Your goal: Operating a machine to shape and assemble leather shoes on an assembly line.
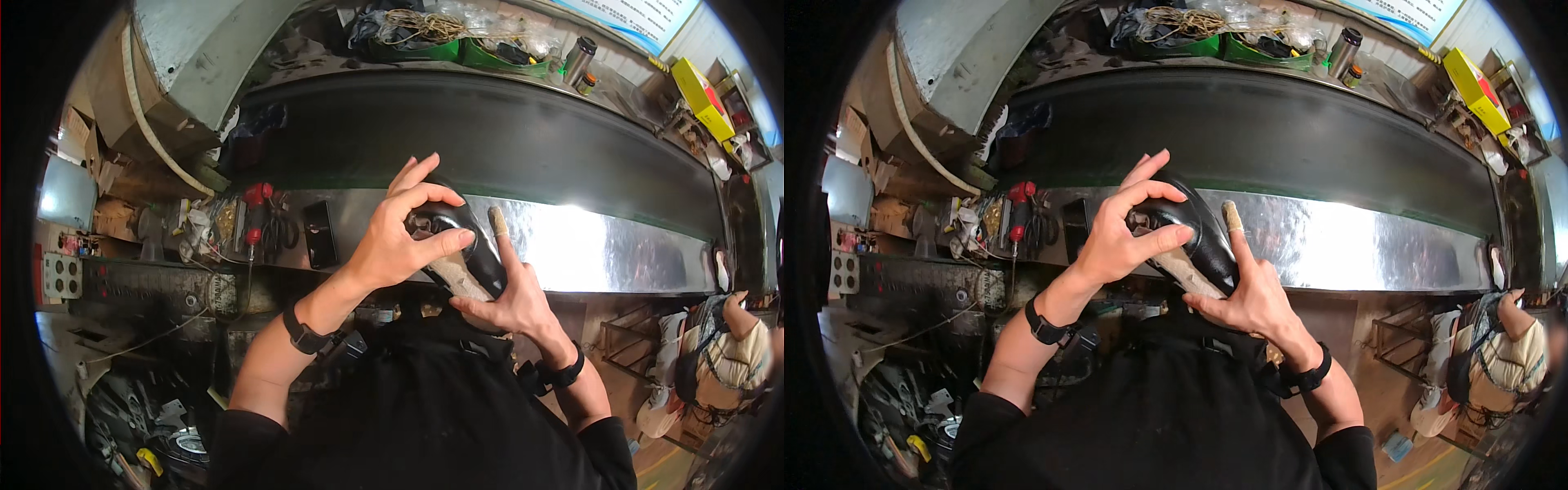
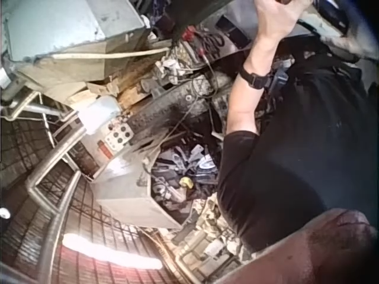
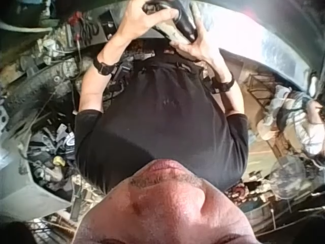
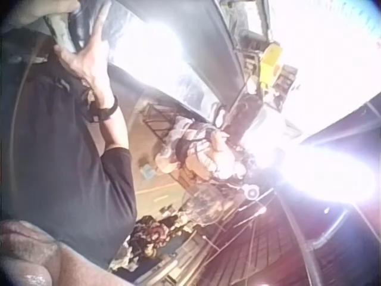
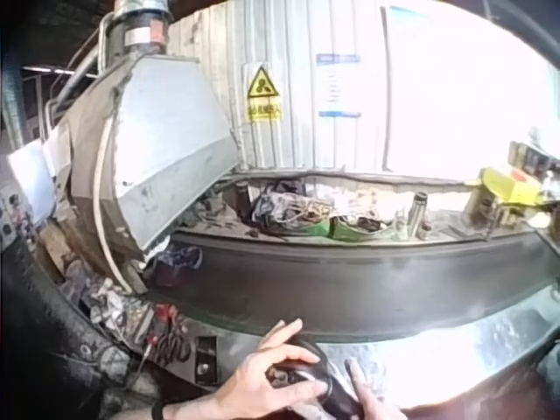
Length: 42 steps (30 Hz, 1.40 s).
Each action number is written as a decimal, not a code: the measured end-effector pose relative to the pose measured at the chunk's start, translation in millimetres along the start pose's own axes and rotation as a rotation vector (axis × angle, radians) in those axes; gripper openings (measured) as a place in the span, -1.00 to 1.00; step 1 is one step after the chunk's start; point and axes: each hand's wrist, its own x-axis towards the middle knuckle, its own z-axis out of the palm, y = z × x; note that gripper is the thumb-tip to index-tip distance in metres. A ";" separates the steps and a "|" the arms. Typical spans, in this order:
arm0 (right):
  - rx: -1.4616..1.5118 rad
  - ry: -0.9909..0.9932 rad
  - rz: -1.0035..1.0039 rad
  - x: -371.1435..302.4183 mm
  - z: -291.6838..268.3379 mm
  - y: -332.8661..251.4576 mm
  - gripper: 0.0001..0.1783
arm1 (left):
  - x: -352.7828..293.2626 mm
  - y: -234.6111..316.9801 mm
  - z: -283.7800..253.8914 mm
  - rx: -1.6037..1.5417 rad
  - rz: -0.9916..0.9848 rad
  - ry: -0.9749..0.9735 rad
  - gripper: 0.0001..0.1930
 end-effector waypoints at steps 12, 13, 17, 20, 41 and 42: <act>0.007 -0.010 -0.041 2.2 -4.2 3.6 0.38 | -3.6 0.7 2.4 0.094 0.184 0.022 -0.49; 0.006 -0.013 -0.044 1.1 -4.0 5.6 0.39 | -5.4 -1.2 1.7 0.127 0.222 0.004 -0.50; -0.107 0.021 -0.128 0.9 -4.9 13.3 0.41 | -8.5 -6.9 5.9 -0.029 0.151 0.041 -0.31; -0.077 0.029 -0.151 0.0 -4.8 17.6 0.42 | -11.5 -16.3 7.6 0.003 0.209 0.016 -0.20; -0.414 0.270 -0.595 0.2 -12.2 79.7 0.43 | -3.5 17.4 21.4 -0.577 -0.205 -0.056 -0.24; -0.409 0.351 -0.639 1.6 -13.7 82.2 0.44 | -3.9 18.1 26.7 -0.593 -0.140 -0.039 -0.27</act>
